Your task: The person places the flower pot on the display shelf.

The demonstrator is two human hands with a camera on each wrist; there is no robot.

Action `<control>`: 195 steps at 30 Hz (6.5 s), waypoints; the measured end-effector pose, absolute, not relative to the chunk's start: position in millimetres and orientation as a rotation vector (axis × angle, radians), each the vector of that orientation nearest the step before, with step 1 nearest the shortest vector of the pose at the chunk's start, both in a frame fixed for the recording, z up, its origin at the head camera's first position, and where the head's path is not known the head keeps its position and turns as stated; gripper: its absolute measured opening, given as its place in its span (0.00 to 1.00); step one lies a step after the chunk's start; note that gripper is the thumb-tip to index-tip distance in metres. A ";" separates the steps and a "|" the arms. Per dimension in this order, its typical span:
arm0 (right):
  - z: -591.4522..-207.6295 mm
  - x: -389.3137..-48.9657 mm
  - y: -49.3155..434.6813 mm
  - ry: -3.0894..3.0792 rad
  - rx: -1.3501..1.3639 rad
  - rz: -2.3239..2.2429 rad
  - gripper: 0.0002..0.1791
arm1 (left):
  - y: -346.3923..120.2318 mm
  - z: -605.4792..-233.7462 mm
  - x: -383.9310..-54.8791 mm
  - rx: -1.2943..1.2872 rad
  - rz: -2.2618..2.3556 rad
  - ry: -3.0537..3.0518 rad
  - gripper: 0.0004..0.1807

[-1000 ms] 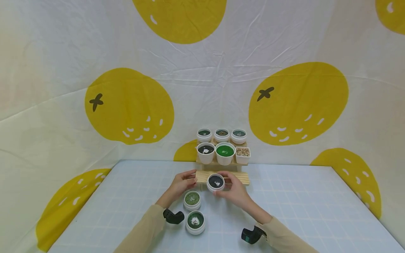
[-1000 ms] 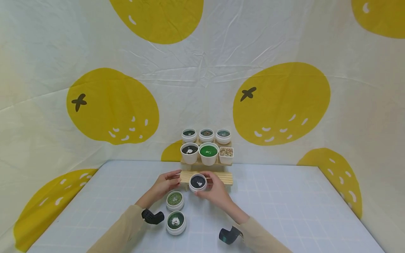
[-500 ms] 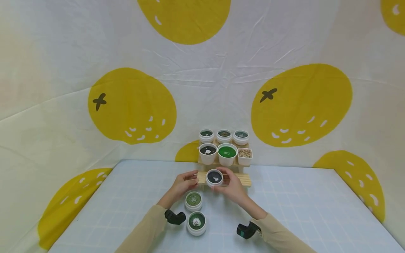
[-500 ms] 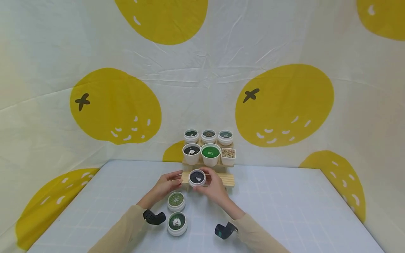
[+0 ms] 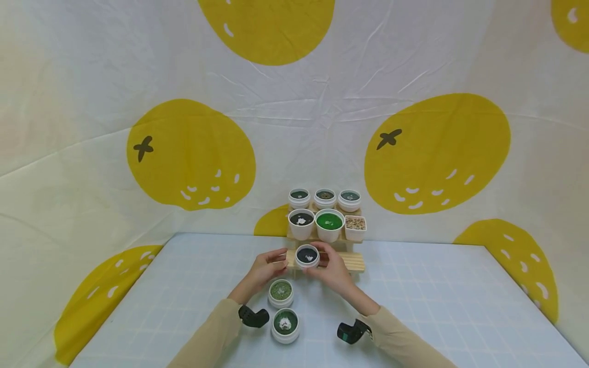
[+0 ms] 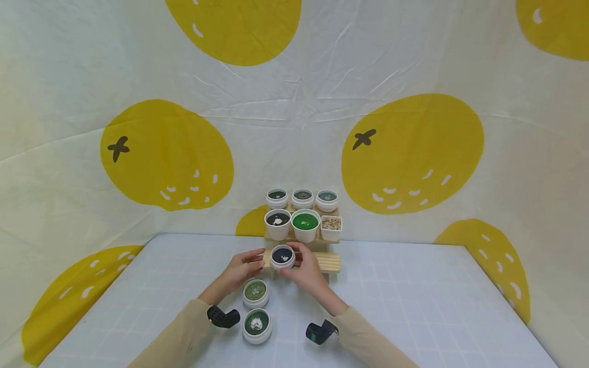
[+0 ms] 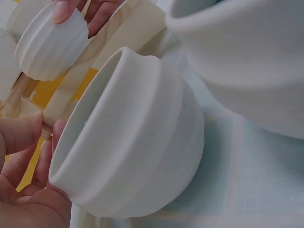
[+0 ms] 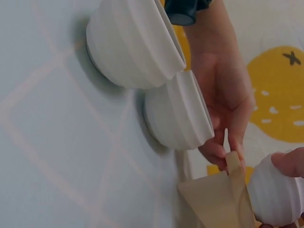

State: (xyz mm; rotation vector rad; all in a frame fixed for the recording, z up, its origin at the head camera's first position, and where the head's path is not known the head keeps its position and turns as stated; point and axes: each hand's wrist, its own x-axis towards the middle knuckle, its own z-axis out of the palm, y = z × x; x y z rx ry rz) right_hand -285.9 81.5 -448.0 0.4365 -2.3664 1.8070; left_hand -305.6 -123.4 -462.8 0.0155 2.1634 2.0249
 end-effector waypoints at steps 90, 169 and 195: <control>-464.2 -216.3 93.5 -2.559 0.644 1.951 0.32 | -123.4 -464.9 -307.6 0.045 2.035 2.149 0.26; -485.7 -191.1 67.5 -2.625 0.914 1.975 0.35 | -125.9 -463.5 -306.3 0.111 2.061 2.134 0.25; -484.0 -193.8 93.4 -2.605 0.845 1.986 0.35 | -121.7 -464.5 -307.4 0.065 2.071 2.125 0.24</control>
